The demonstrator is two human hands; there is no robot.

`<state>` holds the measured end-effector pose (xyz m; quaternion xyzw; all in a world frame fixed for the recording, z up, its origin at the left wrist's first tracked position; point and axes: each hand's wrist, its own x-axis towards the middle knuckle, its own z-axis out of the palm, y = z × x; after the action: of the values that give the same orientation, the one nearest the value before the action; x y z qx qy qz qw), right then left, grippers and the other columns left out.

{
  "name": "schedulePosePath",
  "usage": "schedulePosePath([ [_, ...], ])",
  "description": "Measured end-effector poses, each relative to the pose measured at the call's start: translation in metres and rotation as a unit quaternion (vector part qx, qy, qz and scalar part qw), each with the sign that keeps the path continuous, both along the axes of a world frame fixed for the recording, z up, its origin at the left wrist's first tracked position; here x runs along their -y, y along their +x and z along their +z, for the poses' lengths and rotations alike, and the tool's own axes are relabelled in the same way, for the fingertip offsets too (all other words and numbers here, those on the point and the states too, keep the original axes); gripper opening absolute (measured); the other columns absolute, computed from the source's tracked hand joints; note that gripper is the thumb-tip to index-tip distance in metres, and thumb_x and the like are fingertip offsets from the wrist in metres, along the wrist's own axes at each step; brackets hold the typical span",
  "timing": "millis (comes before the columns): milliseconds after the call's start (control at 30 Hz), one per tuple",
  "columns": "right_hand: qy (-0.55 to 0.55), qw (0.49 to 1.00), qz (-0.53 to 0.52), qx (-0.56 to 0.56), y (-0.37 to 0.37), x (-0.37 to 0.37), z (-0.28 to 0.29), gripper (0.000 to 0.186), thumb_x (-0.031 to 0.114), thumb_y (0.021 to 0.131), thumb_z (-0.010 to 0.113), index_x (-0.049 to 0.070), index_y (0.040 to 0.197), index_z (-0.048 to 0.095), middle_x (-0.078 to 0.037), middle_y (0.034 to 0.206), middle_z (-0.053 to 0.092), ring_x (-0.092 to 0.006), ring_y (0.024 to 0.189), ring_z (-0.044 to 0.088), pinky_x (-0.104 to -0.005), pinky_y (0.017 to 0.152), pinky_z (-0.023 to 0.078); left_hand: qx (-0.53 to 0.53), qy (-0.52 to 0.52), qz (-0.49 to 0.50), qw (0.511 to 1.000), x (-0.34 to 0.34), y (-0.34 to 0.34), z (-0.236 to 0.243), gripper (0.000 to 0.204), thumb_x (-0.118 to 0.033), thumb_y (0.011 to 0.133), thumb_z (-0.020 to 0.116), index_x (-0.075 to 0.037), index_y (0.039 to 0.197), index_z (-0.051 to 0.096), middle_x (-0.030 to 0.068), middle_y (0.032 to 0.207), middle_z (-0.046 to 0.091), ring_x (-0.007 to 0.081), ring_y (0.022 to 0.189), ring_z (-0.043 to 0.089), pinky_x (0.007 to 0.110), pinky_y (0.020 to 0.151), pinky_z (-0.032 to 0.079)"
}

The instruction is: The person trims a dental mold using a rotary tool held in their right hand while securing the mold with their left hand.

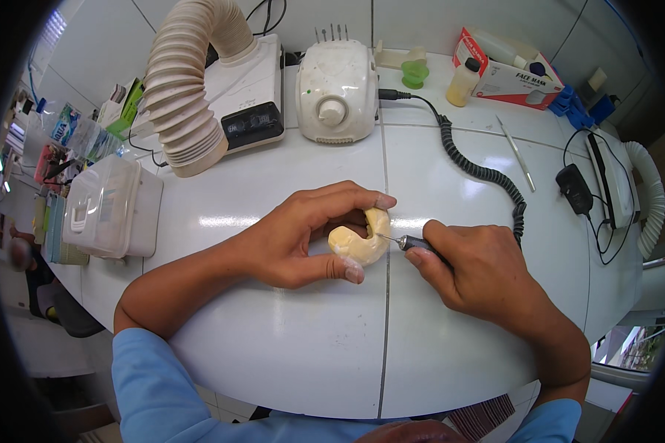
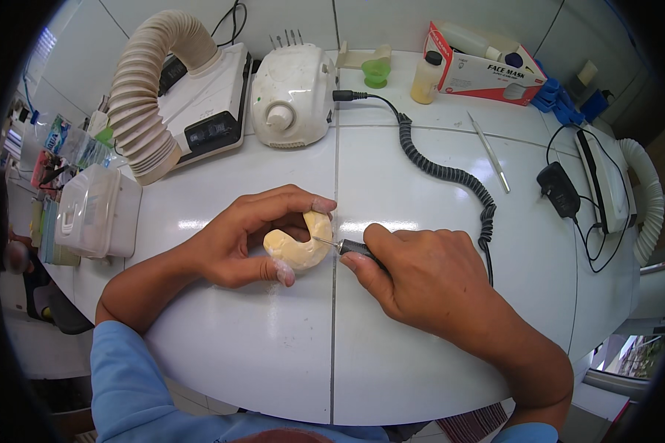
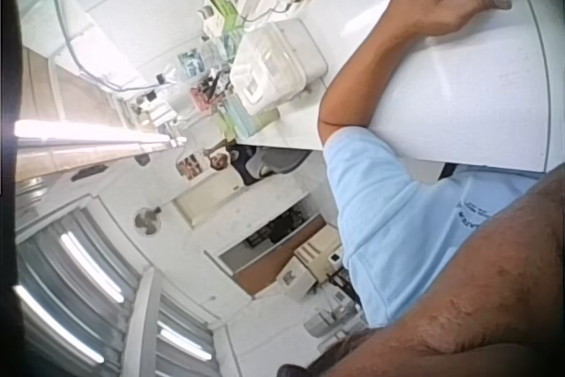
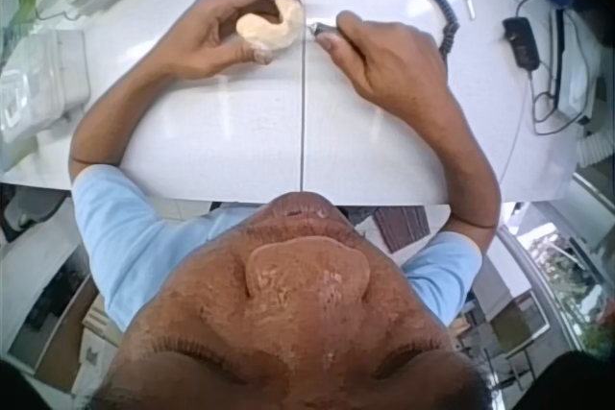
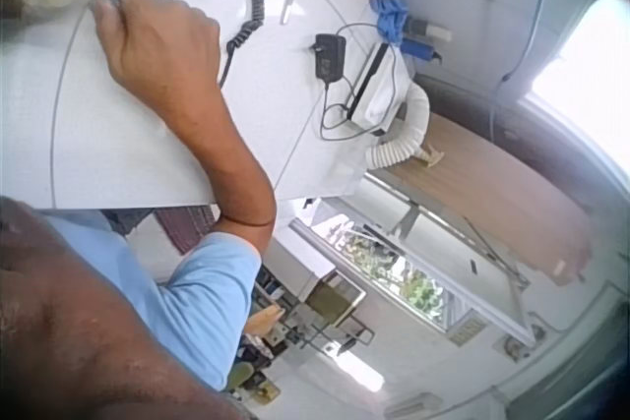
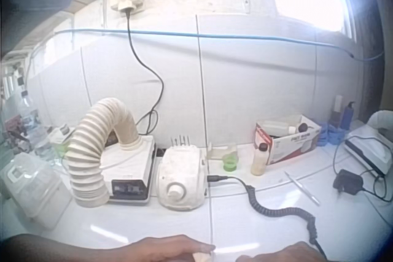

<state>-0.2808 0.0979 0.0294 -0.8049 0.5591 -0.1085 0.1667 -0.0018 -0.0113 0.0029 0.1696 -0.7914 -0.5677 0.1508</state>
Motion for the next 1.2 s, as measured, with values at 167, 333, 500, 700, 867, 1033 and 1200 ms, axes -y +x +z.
schedulePosePath([
  [167,0.012,1.000,0.022,-0.006,-0.003,0.002,0.001,0.043,0.046,0.110,0.066,0.007,0.091,0.067,-0.011,0.072,0.074,-0.0374,0.060,0.070,-0.0496,0.055,0.053,-0.005,0.002,-0.001,1.000,0.000,0.001,-0.002,0.088,-0.023,0.089,0.093,0.000,0.163,0.051,0.0152,0.144,0.060,0.0267,0.135,0.066,0.043,0.120,0.054],
  [333,-0.025,1.000,0.009,-0.008,-0.002,-0.001,-0.004,0.042,0.046,0.110,0.067,0.008,0.091,0.067,-0.010,0.071,0.073,-0.0363,0.059,0.070,-0.0488,0.054,0.052,-0.010,0.020,-0.002,1.000,0.001,0.001,-0.003,0.088,-0.021,0.089,0.093,0.001,0.163,0.050,0.0149,0.145,0.060,0.0254,0.135,0.066,0.042,0.121,0.053],
  [500,-0.025,1.000,0.010,-0.004,0.000,-0.002,-0.006,0.042,0.046,0.110,0.067,0.008,0.091,0.066,-0.010,0.072,0.072,-0.0360,0.059,0.070,-0.0488,0.054,0.052,-0.020,0.039,-0.002,0.999,0.000,0.001,-0.004,0.088,-0.020,0.090,0.093,0.002,0.163,0.049,0.0148,0.146,0.061,0.0254,0.137,0.066,0.042,0.123,0.051],
  [700,-0.036,0.999,0.003,-0.011,0.001,-0.003,-0.006,0.041,0.046,0.110,0.067,0.008,0.093,0.066,-0.010,0.072,0.072,-0.0355,0.060,0.071,-0.0483,0.054,0.052,-0.020,0.079,-0.006,0.997,0.000,0.001,-0.003,0.087,-0.017,0.090,0.090,0.002,0.163,0.047,0.0157,0.149,0.061,0.0263,0.141,0.064,0.043,0.126,0.049],
  [867,-0.037,0.999,0.014,-0.023,0.001,-0.003,-0.004,0.041,0.045,0.111,0.066,0.008,0.095,0.067,-0.010,0.074,0.073,-0.0346,0.061,0.072,-0.0478,0.054,0.053,-0.019,0.078,-0.005,0.997,0.000,0.001,-0.003,0.085,-0.014,0.090,0.087,0.003,0.163,0.046,0.0165,0.148,0.062,0.0267,0.142,0.063,0.043,0.126,0.049],
  [1033,-0.056,0.998,-0.004,-0.010,0.003,-0.004,-0.008,0.041,0.045,0.110,0.067,0.008,0.095,0.066,-0.010,0.073,0.072,-0.0339,0.061,0.072,-0.0476,0.054,0.053,-0.020,0.094,-0.005,0.995,0.000,0.000,-0.002,0.087,-0.014,0.089,0.088,0.003,0.163,0.046,0.0167,0.148,0.062,0.0271,0.142,0.063,0.044,0.128,0.048],
  [1200,-0.036,0.999,0.001,-0.020,0.003,-0.003,-0.005,0.040,0.045,0.110,0.067,0.008,0.095,0.067,-0.010,0.073,0.072,-0.0343,0.061,0.071,-0.0479,0.054,0.053,-0.016,0.091,-0.008,0.996,0.001,-0.001,-0.003,0.088,-0.013,0.088,0.088,0.003,0.163,0.046,0.0167,0.148,0.062,0.0272,0.143,0.063,0.044,0.128,0.047],
])
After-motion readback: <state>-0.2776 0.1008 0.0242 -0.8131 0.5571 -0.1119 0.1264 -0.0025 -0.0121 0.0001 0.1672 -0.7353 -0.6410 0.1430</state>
